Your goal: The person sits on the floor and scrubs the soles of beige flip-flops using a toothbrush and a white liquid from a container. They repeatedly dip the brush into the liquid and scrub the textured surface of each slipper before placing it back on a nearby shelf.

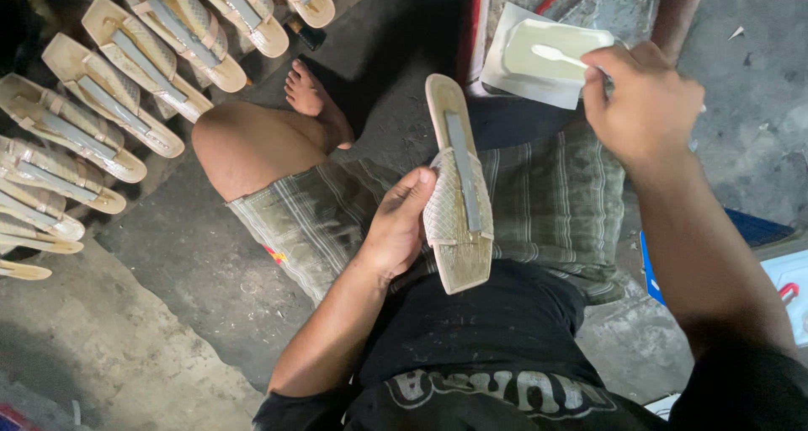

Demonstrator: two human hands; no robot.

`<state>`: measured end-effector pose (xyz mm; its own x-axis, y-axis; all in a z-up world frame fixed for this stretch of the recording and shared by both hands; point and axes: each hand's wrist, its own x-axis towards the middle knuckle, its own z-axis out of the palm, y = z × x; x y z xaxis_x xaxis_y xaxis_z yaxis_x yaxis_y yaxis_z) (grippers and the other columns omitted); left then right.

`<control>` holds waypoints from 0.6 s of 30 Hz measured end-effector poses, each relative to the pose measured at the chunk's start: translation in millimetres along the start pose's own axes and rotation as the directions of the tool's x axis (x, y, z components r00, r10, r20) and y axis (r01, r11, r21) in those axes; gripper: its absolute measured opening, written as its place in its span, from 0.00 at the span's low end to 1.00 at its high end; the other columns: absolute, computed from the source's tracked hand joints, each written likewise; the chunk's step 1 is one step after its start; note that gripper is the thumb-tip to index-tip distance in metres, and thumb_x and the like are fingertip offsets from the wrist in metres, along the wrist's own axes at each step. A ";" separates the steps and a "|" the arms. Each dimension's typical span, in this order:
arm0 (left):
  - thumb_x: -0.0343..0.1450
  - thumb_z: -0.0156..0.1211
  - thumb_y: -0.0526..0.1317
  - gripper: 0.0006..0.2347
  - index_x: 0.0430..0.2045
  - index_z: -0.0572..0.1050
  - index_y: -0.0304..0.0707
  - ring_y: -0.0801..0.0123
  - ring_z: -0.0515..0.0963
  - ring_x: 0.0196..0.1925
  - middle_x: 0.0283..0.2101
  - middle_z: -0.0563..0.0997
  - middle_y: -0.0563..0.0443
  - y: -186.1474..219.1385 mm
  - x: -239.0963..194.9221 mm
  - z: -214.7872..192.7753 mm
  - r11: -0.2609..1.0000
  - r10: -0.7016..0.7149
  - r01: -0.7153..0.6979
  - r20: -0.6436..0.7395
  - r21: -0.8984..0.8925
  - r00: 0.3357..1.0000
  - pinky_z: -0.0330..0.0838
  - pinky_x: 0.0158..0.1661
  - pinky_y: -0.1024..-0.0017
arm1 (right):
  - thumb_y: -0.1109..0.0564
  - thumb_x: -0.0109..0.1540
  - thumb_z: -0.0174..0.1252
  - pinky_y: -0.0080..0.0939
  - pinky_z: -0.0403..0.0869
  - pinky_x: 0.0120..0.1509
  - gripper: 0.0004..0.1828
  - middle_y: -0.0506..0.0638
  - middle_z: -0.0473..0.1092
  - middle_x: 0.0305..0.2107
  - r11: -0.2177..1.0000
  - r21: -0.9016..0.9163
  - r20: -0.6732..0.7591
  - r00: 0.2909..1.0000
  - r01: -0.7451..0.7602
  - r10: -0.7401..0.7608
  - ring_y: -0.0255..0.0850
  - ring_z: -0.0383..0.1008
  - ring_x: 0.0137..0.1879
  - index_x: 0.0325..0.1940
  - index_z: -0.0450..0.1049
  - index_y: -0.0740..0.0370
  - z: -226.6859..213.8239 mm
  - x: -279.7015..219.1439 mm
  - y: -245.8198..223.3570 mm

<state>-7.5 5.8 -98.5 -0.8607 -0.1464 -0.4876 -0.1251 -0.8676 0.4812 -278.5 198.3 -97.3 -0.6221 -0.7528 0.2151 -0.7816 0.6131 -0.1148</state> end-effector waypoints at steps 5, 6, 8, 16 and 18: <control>0.74 0.49 0.53 0.22 0.54 0.72 0.34 0.68 0.84 0.47 0.45 0.83 0.49 9.3 4.2 -5.8 0.985 -0.173 0.171 -0.185 -0.028 0.967 0.79 0.49 0.66 | 0.52 0.66 0.59 0.47 0.72 0.39 0.06 0.47 0.73 0.34 0.959 -0.259 0.100 0.991 0.117 -0.093 0.45 0.76 0.34 0.45 0.79 0.44 4.4 14.6 5.5; 0.74 0.52 0.51 0.21 0.54 0.72 0.34 0.69 0.83 0.47 0.45 0.83 0.50 10.0 2.3 -7.5 0.991 -0.135 0.134 -0.126 -0.018 0.983 0.79 0.49 0.68 | 0.52 0.66 0.58 0.47 0.72 0.40 0.06 0.47 0.73 0.35 0.966 -0.238 0.086 0.993 0.105 -0.087 0.45 0.76 0.34 0.45 0.78 0.45 -3.5 10.3 6.1; 0.73 0.56 0.48 0.20 0.55 0.72 0.33 0.72 0.82 0.46 0.46 0.82 0.51 10.7 -1.9 -11.7 0.999 -0.054 0.054 -0.005 -0.005 0.999 0.78 0.48 0.72 | 0.51 0.66 0.59 0.48 0.72 0.41 0.06 0.47 0.74 0.35 0.965 -0.248 0.094 0.994 0.083 -0.061 0.45 0.77 0.35 0.46 0.79 0.44 -21.9 -0.3 6.9; 0.77 0.65 0.36 0.13 0.55 0.77 0.30 0.80 0.73 0.37 0.42 0.81 0.52 -0.6 -5.5 -4.8 0.983 0.179 -0.173 0.137 -0.059 0.974 0.66 0.36 0.80 | 0.60 0.67 0.64 0.36 0.67 0.36 0.11 0.48 0.75 0.35 0.689 0.615 0.371 0.912 -0.383 0.176 0.32 0.70 0.35 0.54 0.80 0.55 -77.0 -49.2 -37.3; 0.76 0.66 0.35 0.13 0.54 0.77 0.31 0.78 0.76 0.42 0.45 0.82 0.52 -1.6 -8.8 4.4 0.980 0.200 -0.200 0.149 -0.015 0.968 0.70 0.43 0.77 | 0.68 0.64 0.62 0.31 0.66 0.37 0.12 0.49 0.76 0.37 0.508 0.792 0.334 0.937 -0.340 0.105 0.30 0.69 0.35 0.51 0.78 0.65 -78.3 -64.7 -66.9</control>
<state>-1.9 10.6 -91.8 -0.9322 -0.2444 -0.2671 0.0573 -0.8280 0.5578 -182.4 224.8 -27.7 -0.6799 -0.7208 -0.1348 -0.2218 0.3774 -0.8991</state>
